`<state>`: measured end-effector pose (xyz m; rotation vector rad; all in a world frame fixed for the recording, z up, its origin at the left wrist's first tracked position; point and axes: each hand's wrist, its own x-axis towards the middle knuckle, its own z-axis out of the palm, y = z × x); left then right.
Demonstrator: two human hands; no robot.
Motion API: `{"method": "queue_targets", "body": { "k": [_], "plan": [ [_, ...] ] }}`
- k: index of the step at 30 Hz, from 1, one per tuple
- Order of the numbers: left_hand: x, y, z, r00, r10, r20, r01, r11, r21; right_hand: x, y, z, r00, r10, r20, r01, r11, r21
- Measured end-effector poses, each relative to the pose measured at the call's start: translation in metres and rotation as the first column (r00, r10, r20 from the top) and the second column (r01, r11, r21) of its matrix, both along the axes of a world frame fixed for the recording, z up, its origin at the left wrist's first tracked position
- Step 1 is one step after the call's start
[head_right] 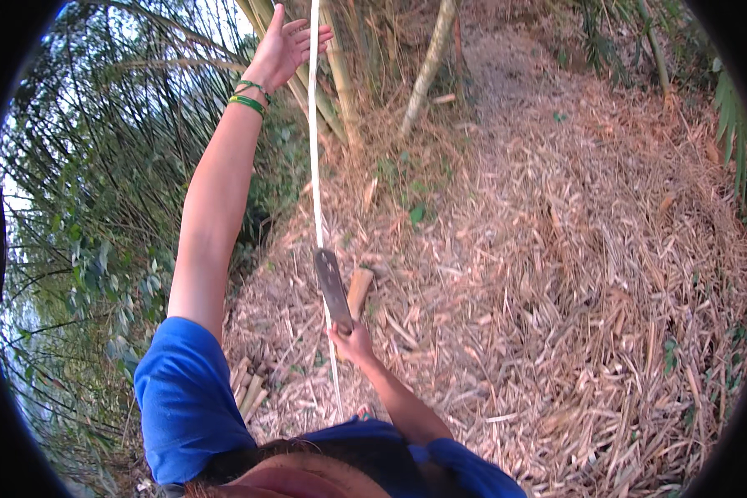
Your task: The person ties a bundle of bamboo stalks together with a fiber strip and uses a machete to strip a piece of wood while sitting on the ground.
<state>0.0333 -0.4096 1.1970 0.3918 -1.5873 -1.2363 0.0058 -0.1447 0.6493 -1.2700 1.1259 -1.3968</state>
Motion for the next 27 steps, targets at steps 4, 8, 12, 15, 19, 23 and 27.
{"method": "queue_targets", "body": {
  "k": [4,8,12,15,19,23,27],
  "plan": [
    [0.003,0.03,0.058,0.954,-0.292,-0.07,0.286,0.955,-0.081,-0.013,-0.01,0.0,0.995,0.09,0.037,-0.09,0.996,0.0],
    [0.019,0.061,0.09,0.968,-0.121,-0.218,0.077,0.976,-0.202,-0.017,-0.025,0.014,0.998,0.042,0.054,-0.035,0.991,-0.133],
    [0.034,0.098,0.114,0.866,0.252,-0.432,-0.436,0.804,-0.405,-0.031,-0.027,0.043,0.996,-0.056,0.064,0.067,0.98,-0.186],
    [0.043,0.106,0.112,0.854,0.203,-0.479,-0.417,0.817,-0.398,-0.047,-0.028,0.064,0.994,-0.049,0.101,0.066,0.982,-0.178],
    [0.048,0.094,0.066,0.904,0.093,-0.417,-0.254,0.903,-0.348,-0.065,-0.029,0.088,0.974,-0.085,0.208,0.122,0.977,-0.172],
    [0.02,0.085,-0.032,0.903,-0.151,-0.403,0.017,0.948,-0.317,-0.098,0.004,0.134,0.975,-0.2,0.095,0.214,0.962,-0.168],
    [-0.001,0.063,-0.181,0.928,-0.145,-0.343,0.115,0.988,-0.105,-0.122,0.039,0.208,0.96,-0.245,0.136,0.265,0.951,-0.157]
  ]
}}
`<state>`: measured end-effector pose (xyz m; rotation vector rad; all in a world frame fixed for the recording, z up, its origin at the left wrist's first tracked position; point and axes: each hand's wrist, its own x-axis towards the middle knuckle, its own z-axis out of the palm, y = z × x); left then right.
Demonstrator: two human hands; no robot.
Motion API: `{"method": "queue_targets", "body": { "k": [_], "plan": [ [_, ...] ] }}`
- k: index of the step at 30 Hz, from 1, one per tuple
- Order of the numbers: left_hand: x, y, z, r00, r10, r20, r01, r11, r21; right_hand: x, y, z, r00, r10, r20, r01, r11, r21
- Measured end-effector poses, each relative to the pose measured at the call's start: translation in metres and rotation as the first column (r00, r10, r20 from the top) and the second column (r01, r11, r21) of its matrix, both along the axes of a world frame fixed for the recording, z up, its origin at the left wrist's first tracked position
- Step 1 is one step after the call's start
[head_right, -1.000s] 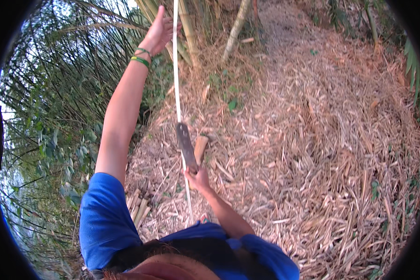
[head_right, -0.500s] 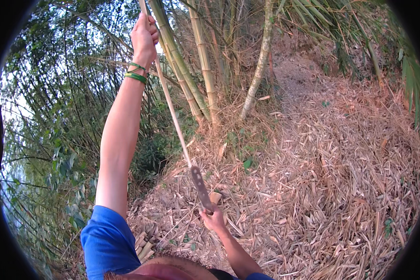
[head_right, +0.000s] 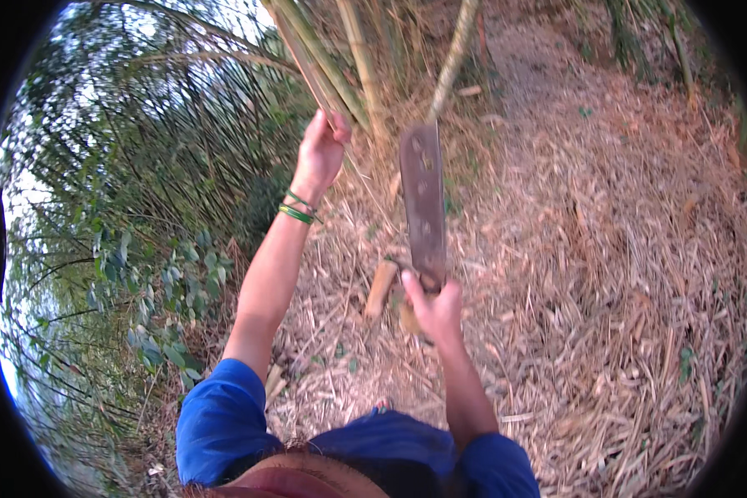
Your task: The person ties a bundle of bamboo stalks together with a fiber strip and uses a machete to strip a piece of wood while sitting on the ground.
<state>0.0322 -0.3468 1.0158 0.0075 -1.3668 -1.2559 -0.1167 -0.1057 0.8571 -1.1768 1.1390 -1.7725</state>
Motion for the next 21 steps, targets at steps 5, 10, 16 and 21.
{"method": "queue_targets", "body": {
  "k": [5,10,16,21],
  "plan": [
    [-0.026,0.032,-0.156,0.982,-0.05,0.182,0.028,0.993,0.119,-0.031,0.035,0.062,0.999,0.044,0.006,-0.042,0.985,-0.166],
    [-0.053,0.095,-0.228,0.942,-0.064,0.33,0.011,0.987,0.161,-0.045,0.038,0.11,0.992,-0.109,0.059,0.121,0.954,-0.275],
    [-0.049,0.131,-0.251,0.871,-0.09,0.483,-0.008,0.98,0.197,-0.054,0.043,0.1,0.995,-0.095,0.014,0.096,0.98,-0.174],
    [-0.053,0.194,-0.169,0.938,0.081,0.338,-0.079,0.997,-0.022,-0.047,0.044,0.083,0.991,-0.131,0.016,0.132,0.979,-0.155]
  ]
}}
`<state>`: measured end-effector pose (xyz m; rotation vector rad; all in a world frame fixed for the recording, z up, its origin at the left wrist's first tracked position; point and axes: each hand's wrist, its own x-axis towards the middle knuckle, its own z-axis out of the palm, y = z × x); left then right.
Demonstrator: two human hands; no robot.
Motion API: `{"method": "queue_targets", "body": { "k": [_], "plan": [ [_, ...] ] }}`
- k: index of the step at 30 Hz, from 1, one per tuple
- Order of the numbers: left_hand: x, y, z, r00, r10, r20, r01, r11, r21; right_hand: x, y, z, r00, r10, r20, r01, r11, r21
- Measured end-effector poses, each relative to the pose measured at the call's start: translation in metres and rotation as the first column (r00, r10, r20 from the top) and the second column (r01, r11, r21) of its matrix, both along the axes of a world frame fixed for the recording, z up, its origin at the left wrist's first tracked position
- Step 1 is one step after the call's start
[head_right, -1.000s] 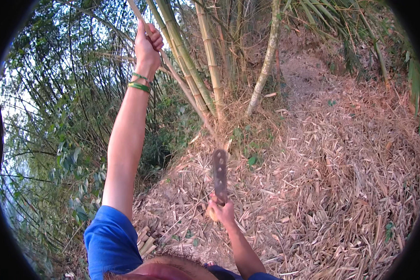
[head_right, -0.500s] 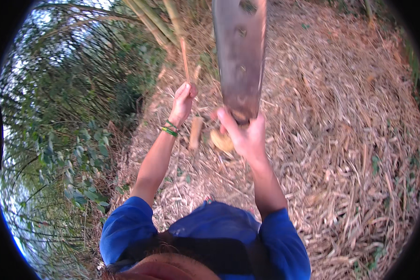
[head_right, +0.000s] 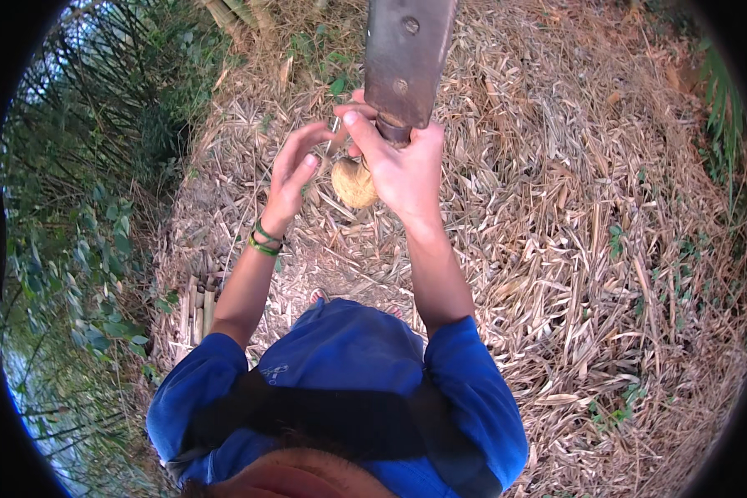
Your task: The person ties a bundle of bamboo stalks together with a fiber strip and uses a machete to strip a piece of wood while sitting on the ground.
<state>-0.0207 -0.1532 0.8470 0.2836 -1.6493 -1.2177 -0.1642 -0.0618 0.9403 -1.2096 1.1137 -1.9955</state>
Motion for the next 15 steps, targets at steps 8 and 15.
{"method": "queue_targets", "body": {
  "k": [8,15],
  "plan": [
    [-0.015,0.019,0.016,0.995,-0.098,-0.026,0.101,0.982,0.158,0.012,0.019,-0.005,0.995,0.071,-0.075,-0.059,0.986,0.153],
    [0.006,0.027,0.008,0.981,-0.183,-0.06,0.188,0.977,0.098,-0.008,0.074,-0.029,0.974,0.168,-0.154,-0.121,0.953,0.279]
  ]
}}
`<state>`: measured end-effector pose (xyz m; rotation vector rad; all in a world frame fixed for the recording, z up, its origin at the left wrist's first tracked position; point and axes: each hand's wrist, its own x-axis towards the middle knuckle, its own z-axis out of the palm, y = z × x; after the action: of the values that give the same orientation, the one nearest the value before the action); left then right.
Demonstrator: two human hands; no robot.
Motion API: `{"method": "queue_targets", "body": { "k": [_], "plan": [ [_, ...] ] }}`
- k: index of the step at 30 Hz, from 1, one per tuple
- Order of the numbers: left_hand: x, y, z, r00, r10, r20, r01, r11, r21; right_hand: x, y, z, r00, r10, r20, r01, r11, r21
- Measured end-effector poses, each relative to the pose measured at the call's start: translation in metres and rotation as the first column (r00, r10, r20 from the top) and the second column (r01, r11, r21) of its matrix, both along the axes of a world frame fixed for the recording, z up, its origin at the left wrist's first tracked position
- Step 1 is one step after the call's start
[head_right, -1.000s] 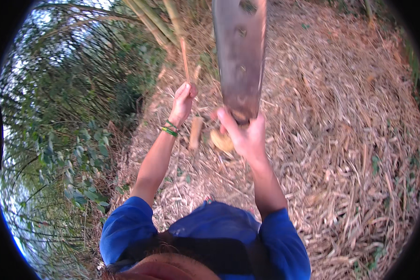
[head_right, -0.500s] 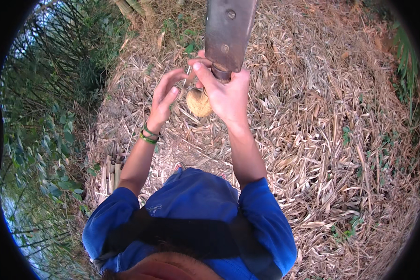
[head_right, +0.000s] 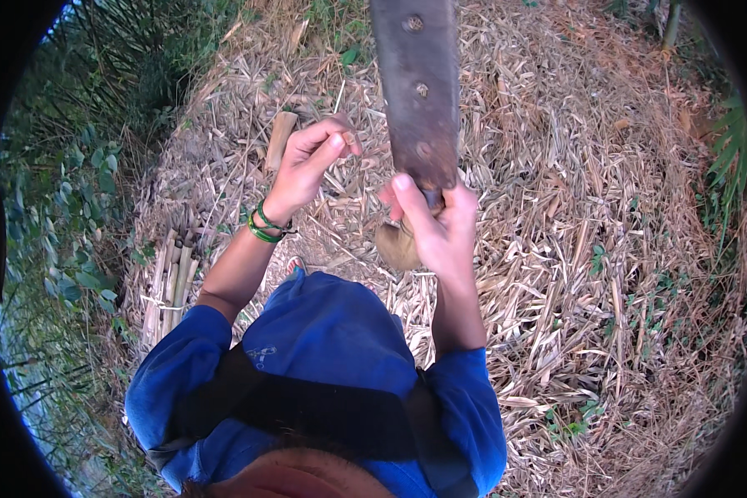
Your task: The person ties a bundle of bamboo stalks together with a fiber strip and uses a machete to strip a piece of wood while sitting on the ground.
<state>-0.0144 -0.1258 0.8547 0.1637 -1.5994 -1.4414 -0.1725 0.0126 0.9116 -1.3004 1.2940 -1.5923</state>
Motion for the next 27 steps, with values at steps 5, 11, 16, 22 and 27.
{"method": "queue_targets", "body": {
  "k": [5,11,16,22,27],
  "plan": [
    [0.0,0.001,-0.006,0.998,0.02,-0.062,-0.024,0.997,-0.076,0.011,0.03,-0.013,0.925,0.048,0.377,-0.096,0.99,0.108],
    [0.004,-0.002,-0.02,0.999,-0.027,-0.018,0.026,0.999,-0.027,0.024,0.036,-0.005,0.977,0.045,0.207,-0.08,0.983,0.167],
    [0.006,0.0,-0.02,1.0,-0.029,-0.008,0.028,0.999,-0.045,0.02,0.039,-0.007,0.924,0.224,0.31,-0.277,0.95,0.141],
    [0.01,0.002,-0.017,1.0,-0.028,-0.009,0.027,0.995,-0.098,0.03,0.04,-0.004,0.943,0.166,0.287,-0.205,0.972,0.112],
    [0.01,0.005,-0.012,1.0,-0.004,-0.018,0.001,0.992,-0.129,0.022,0.041,-0.011,0.894,0.298,0.334,-0.34,0.937,0.074]
  ]
}}
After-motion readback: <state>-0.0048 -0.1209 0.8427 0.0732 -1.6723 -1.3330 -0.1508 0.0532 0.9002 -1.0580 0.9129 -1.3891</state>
